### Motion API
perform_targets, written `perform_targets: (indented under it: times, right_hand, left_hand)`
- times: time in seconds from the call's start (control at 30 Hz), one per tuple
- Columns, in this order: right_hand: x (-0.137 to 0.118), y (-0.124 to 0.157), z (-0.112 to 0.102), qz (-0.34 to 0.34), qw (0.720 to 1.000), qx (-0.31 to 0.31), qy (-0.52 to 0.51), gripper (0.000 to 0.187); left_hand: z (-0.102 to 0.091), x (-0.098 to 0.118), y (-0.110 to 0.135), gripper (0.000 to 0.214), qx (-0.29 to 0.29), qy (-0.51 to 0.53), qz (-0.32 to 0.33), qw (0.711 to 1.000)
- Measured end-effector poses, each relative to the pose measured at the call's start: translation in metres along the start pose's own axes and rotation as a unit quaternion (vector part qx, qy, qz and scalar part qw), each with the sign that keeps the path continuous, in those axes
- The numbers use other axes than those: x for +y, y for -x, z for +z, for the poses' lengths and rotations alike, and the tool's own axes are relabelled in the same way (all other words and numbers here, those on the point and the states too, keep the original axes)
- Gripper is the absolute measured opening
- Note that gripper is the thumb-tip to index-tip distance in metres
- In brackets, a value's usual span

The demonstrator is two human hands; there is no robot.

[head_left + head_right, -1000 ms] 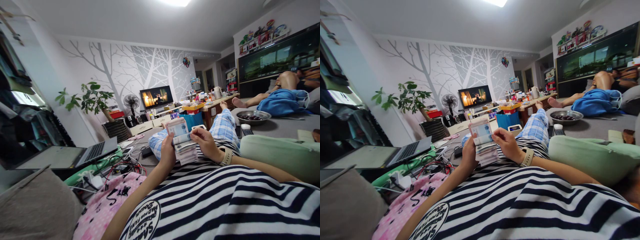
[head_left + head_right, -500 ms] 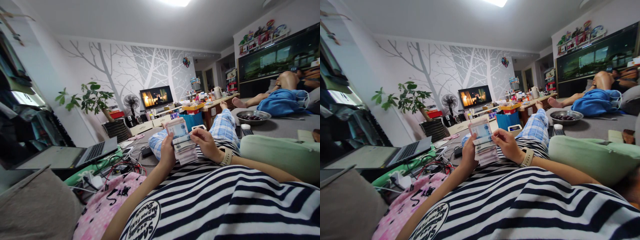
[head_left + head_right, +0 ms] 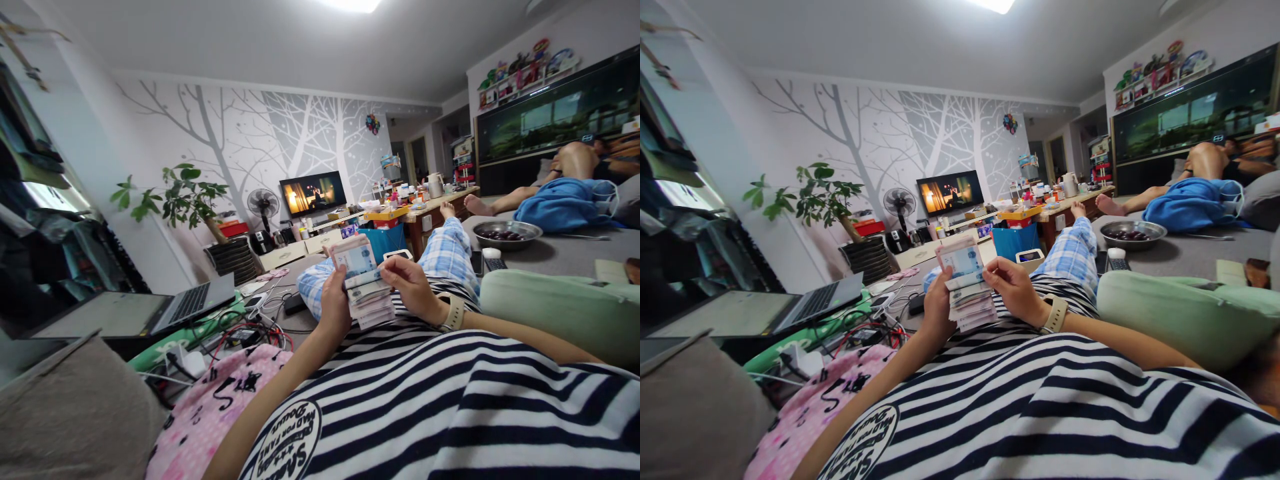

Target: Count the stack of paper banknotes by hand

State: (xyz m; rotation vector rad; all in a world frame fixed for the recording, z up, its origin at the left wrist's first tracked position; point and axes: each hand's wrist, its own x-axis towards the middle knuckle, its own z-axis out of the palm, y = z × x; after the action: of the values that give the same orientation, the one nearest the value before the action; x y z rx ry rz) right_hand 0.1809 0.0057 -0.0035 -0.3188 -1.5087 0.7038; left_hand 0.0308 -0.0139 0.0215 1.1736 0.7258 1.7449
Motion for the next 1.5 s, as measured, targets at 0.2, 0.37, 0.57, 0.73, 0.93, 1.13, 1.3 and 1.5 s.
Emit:
perform_targets:
  times: [0.2, 0.37, 0.57, 0.73, 0.93, 1.13, 1.3, 1.5]
  right_hand:
    - [-0.001, 0.0, 0.0, -0.002, 1.0, -0.003, 0.01, 0.031]
    - [-0.001, 0.0, -0.002, -0.006, 0.999, -0.034, 0.01, 0.039]
    - [0.001, -0.001, -0.002, -0.012, 1.0, -0.025, 0.009, 0.032]
    - [0.006, -0.004, -0.001, 0.0, 0.999, 0.037, 0.035, 0.029]
    - [0.006, -0.007, 0.0, 0.031, 0.997, 0.064, 0.002, 0.031]
    - [0.006, -0.007, -0.001, 0.013, 0.998, 0.054, 0.034, 0.031]
    - [0.004, -0.006, -0.001, -0.003, 0.998, 0.045, 0.041, 0.03]
    - [0.002, -0.004, -0.001, -0.022, 0.999, 0.024, 0.024, 0.027]
  left_hand:
    - [0.003, 0.005, 0.003, 0.029, 0.032, -0.052, 0.019, 0.998]
    - [0.015, 0.019, 0.01, 0.02, 0.064, -0.059, 0.009, 0.996]
    - [0.017, 0.016, 0.011, 0.019, 0.06, -0.035, 0.005, 0.998]
    - [0.007, 0.001, 0.003, 0.037, 0.003, 0.032, -0.02, 0.999]
    - [0.003, -0.003, 0.0, 0.033, -0.01, 0.008, 0.001, 1.0]
    - [0.002, -0.007, -0.002, 0.032, -0.013, 0.011, -0.003, 1.0]
    - [0.009, 0.008, 0.005, 0.026, 0.005, -0.032, 0.021, 0.999]
    - [0.013, 0.019, 0.013, 0.017, 0.036, -0.092, 0.028, 0.995]
